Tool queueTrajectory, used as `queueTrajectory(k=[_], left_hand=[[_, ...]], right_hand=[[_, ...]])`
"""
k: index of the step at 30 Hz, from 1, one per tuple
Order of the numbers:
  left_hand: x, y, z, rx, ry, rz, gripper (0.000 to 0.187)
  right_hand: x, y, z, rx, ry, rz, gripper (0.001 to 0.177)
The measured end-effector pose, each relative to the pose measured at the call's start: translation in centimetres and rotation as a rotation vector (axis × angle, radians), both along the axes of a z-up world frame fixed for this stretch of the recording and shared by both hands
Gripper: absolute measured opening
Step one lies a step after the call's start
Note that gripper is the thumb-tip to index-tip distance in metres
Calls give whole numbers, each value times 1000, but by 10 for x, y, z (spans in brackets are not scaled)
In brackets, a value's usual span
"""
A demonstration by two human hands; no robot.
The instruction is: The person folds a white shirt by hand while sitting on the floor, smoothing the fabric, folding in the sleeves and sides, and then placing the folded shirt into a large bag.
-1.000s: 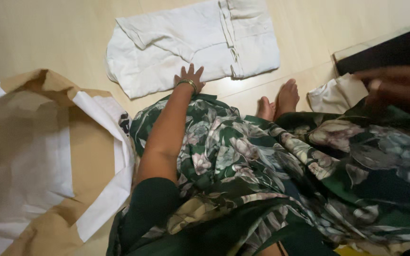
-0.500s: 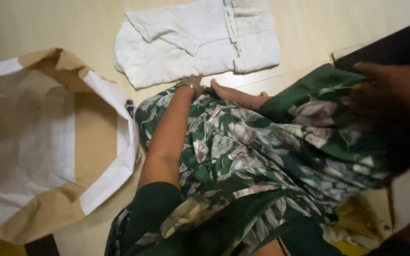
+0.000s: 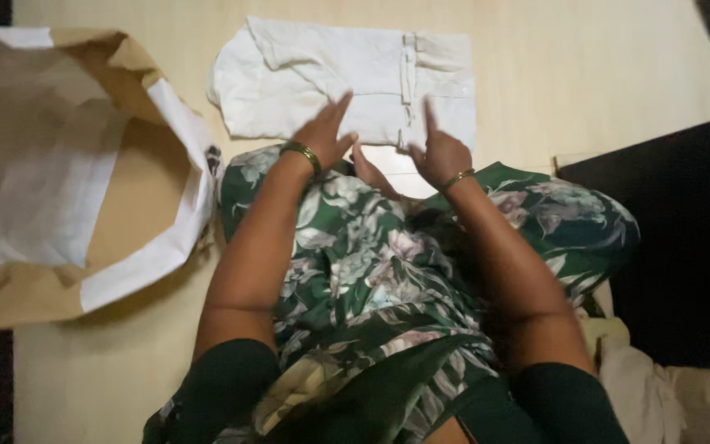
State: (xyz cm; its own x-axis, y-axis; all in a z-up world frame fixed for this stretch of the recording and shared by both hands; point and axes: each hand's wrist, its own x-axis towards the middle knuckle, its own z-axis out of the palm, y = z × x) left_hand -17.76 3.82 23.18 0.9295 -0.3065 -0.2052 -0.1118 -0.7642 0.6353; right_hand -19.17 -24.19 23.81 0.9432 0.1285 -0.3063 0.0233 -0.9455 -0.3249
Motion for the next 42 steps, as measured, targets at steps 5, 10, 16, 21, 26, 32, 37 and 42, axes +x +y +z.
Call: queueTrajectory(k=[5, 10, 16, 21, 26, 32, 37, 42], left_hand=[[-42, 4, 114, 191, -170, 137, 81], [-26, -1, 139, 275, -105, 22, 78], [23, -28, 95, 395, 139, 5, 74], [81, -44, -2, 480, 378, 55, 77], [94, -47, -116, 484, 483, 97, 81], [124, -43, -176, 631, 550, 30, 78], [138, -44, -204, 660, 638, 68, 88], [146, -53, -224, 653, 657, 89, 89]], right_hand=[[-1, -12, -156, 42, -13, 73, 51], [-25, 32, -254, 273, 357, 587, 46], [-11, 29, -267, 231, 280, 828, 57], [-11, 13, -267, -246, 598, 463, 44], [60, -54, -224, -125, 379, 230, 48], [142, -83, -243, -59, -236, -195, 57], [170, -58, -247, -161, -172, -125, 65], [184, -52, -237, -153, -30, -165, 64]])
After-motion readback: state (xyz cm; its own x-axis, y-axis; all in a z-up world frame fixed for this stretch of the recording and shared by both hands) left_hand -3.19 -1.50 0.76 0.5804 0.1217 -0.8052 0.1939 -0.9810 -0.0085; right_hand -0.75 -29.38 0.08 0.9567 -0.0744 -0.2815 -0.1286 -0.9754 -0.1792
